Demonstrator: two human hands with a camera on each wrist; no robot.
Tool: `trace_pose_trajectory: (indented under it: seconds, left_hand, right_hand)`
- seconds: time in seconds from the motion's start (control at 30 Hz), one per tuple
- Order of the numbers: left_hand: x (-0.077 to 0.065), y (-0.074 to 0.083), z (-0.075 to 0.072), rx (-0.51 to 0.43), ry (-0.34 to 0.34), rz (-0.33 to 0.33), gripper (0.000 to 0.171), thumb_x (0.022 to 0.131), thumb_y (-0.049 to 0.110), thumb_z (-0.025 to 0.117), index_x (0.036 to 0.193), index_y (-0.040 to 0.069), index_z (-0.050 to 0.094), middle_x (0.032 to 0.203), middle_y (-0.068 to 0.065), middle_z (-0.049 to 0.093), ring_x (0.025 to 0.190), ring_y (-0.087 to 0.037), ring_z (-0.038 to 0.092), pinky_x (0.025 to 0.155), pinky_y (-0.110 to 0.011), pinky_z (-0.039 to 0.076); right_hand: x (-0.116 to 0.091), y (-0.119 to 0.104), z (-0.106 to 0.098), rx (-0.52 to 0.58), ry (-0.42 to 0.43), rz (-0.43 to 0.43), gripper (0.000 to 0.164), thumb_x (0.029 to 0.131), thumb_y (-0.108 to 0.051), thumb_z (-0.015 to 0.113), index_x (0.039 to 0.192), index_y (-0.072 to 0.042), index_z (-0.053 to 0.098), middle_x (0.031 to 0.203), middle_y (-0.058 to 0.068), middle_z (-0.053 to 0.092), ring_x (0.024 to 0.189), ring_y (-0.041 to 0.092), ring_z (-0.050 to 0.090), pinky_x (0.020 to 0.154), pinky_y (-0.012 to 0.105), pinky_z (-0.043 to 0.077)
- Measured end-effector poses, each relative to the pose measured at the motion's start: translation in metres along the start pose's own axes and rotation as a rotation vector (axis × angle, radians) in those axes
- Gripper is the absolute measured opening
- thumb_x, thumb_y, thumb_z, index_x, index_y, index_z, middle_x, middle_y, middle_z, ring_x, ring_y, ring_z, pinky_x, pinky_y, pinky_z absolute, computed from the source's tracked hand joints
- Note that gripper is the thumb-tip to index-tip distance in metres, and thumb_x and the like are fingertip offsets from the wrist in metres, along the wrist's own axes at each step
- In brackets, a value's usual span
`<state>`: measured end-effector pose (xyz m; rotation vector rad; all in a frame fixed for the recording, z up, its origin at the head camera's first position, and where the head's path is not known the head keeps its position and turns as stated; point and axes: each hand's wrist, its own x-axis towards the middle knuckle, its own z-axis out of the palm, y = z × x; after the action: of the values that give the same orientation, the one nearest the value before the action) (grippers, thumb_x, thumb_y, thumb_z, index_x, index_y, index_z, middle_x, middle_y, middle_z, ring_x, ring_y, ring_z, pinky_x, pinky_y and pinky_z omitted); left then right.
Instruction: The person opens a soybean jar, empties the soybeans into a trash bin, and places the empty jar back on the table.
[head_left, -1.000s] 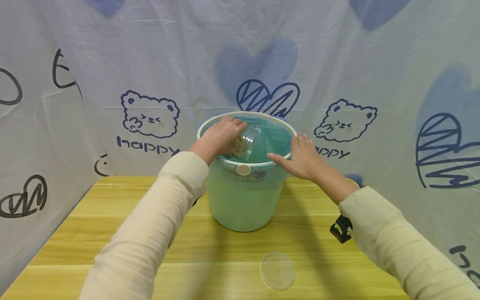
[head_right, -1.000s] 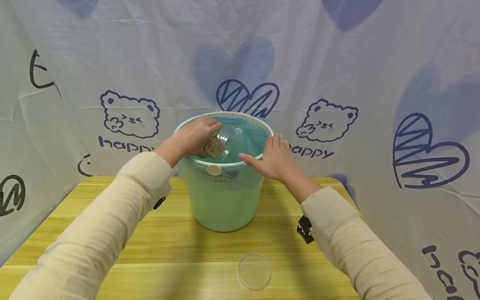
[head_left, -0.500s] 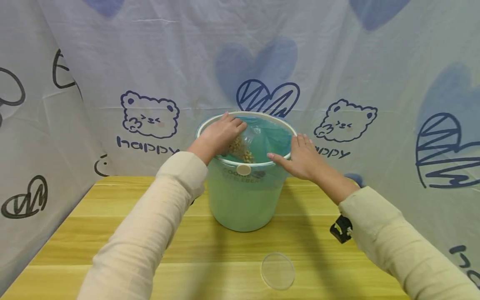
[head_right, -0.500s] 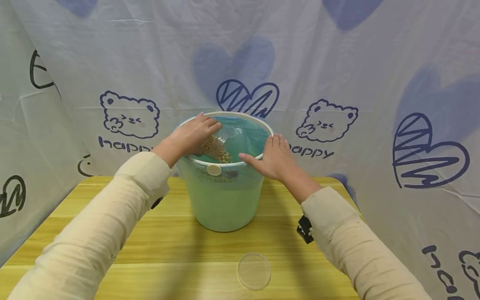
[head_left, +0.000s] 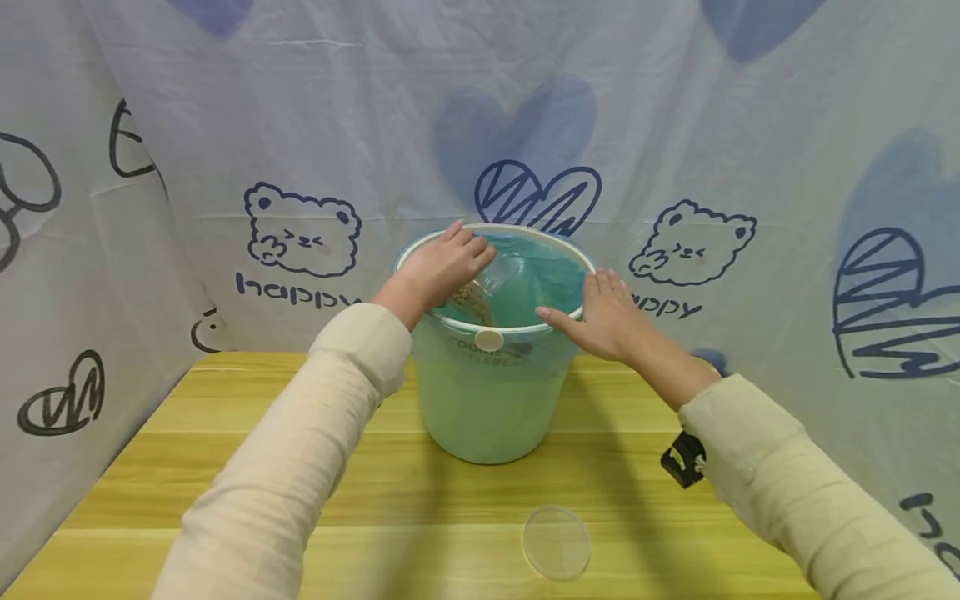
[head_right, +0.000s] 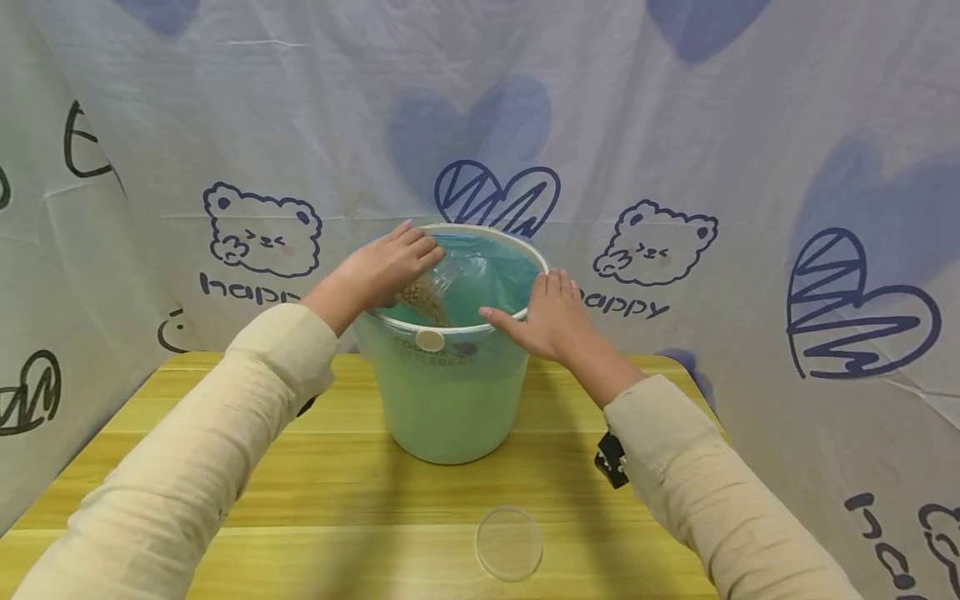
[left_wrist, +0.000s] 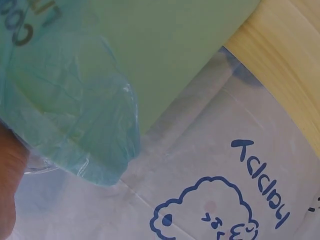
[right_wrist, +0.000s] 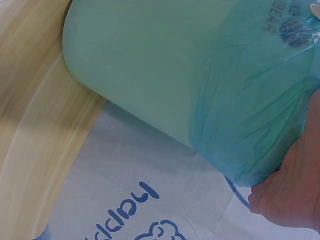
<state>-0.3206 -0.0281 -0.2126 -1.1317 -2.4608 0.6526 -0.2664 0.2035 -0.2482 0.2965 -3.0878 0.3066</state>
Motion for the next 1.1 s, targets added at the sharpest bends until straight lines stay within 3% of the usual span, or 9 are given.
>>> trace_pose_trajectory:
  seconds: [0.13,0.27,0.4,0.7,0.83,1.1]
  left_hand:
    - [-0.002,-0.0014,-0.0008,0.125,0.027,0.047,0.053,0.085,0.001,0.063,0.134,0.003,0.042,0.132,-0.014,0.048,0.126,-0.032,0.042,0.116,-0.042,0.027]
    - [-0.0034,-0.0022,-0.0022,0.314,0.079,0.118,0.049,0.088,0.001,0.059,0.134,0.006,0.043,0.131,-0.012,0.049,0.125,-0.028,0.044,0.115,-0.04,0.03]
    - [-0.0039,-0.0034,-0.0019,0.44,0.143,0.184,0.045,0.089,-0.002,0.053,0.132,0.008,0.046,0.128,-0.01,0.052,0.123,-0.027,0.047,0.113,-0.038,0.032]
    - [-0.0042,-0.0049,0.0048,0.523,0.342,0.272,0.033,0.091,-0.005,0.046,0.12,0.009,0.055,0.118,-0.007,0.058,0.115,-0.024,0.053,0.11,-0.034,0.038]
    - [-0.0049,-0.0046,0.0008,0.545,0.318,0.284,0.035,0.091,-0.005,0.046,0.123,0.009,0.054,0.121,-0.008,0.056,0.117,-0.025,0.051,0.111,-0.035,0.037]
    - [-0.0079,-0.0063,-0.0026,0.55,0.302,0.241,0.036,0.091,-0.005,0.049,0.125,0.007,0.052,0.124,-0.011,0.055,0.12,-0.026,0.051,0.111,-0.035,0.037]
  right_hand:
    - [0.0002,-0.0005,-0.0002,0.0,0.003,-0.007,0.105,0.088,-0.07,0.026,0.141,0.018,0.003,0.148,0.037,0.001,0.139,0.047,0.001,0.118,0.052,0.003]
    - [0.0001,-0.0009,-0.0004,0.002,0.012,-0.012,0.106,0.087,-0.071,0.025,0.141,0.018,0.003,0.148,0.037,0.002,0.139,0.048,0.003,0.118,0.051,0.004]
    - [-0.0002,-0.0016,-0.0005,0.003,0.016,-0.013,0.105,0.088,-0.07,0.026,0.141,0.018,0.004,0.148,0.037,0.003,0.139,0.048,0.004,0.118,0.052,0.005]
    - [-0.0005,-0.0017,-0.0004,-0.001,0.019,-0.019,0.103,0.089,-0.068,0.027,0.14,0.019,0.005,0.147,0.038,0.005,0.138,0.049,0.005,0.118,0.053,0.005]
    - [-0.0007,-0.0011,-0.0002,-0.003,0.02,-0.019,0.104,0.089,-0.068,0.026,0.14,0.019,0.005,0.147,0.039,0.004,0.138,0.049,0.005,0.118,0.053,0.005]
    - [0.0001,-0.0013,0.0005,-0.006,0.017,-0.012,0.104,0.088,-0.069,0.026,0.14,0.019,0.005,0.147,0.038,0.004,0.138,0.049,0.004,0.118,0.053,0.005]
